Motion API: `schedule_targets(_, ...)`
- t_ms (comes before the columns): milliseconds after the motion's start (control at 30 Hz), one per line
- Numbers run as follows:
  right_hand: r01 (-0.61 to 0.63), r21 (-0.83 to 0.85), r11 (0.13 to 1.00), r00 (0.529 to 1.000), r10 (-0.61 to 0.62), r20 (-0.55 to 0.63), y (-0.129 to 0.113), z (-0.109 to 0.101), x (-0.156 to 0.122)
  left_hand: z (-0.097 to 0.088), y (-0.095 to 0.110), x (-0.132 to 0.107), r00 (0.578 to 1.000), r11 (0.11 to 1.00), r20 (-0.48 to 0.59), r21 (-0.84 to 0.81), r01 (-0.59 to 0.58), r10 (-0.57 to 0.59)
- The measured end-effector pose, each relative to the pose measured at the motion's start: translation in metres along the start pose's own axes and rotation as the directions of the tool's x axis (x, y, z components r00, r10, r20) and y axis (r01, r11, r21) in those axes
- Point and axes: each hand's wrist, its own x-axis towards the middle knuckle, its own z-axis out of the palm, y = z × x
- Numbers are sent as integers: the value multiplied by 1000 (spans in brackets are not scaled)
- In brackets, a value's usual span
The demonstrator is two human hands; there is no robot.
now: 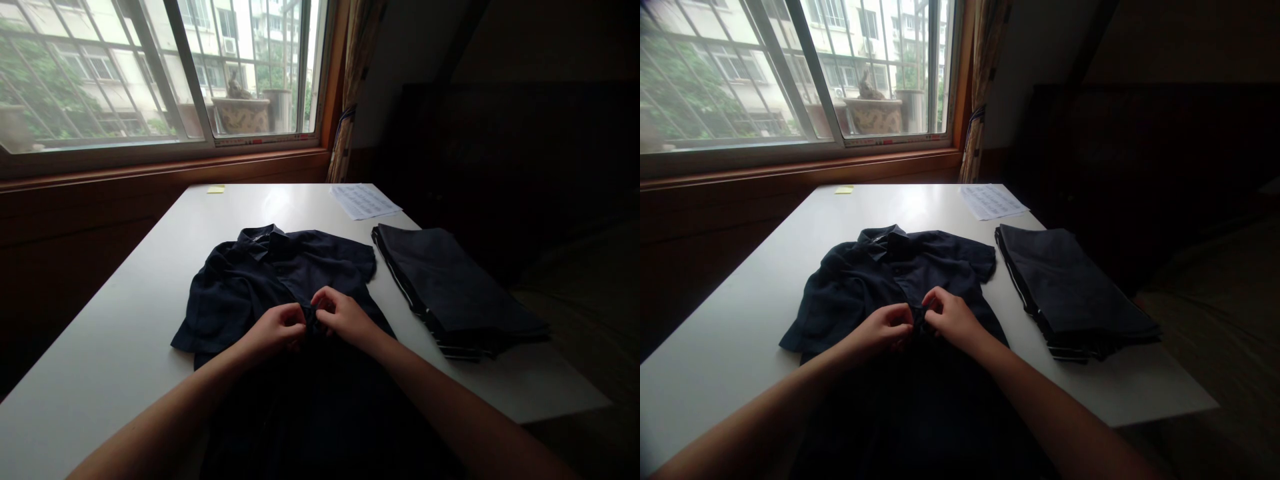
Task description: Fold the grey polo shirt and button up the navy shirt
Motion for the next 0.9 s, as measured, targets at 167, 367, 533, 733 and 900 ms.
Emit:
schedule_targets(167, 41, -49, 998, 996, -44, -77, 1, 2, 0, -4, -3, 1, 1000, 998, 8, 53, 16, -16)
schedule_targets(367, 76, -13, 997, 997, -76, -22, 4, 5, -4, -9, -3, 0, 996, 988, 55, 142, 56, -64)
schedule_targets(533, 95, -71, 993, 995, -96, -15, 9, 1, -5, -22, 8, -5, 997, 972, 74, 233, 10, -28)
schedule_targets(733, 189, -241, 952, 978, -204, -40, 4, -2, -5, -41, 18, -8, 974, 800, 23, 566, -199, 226)
schedule_targets(900, 218, -348, 912, 968, -246, -38, -1, -2, -9, -34, 4, -5, 957, 669, 102, 694, -264, 272)
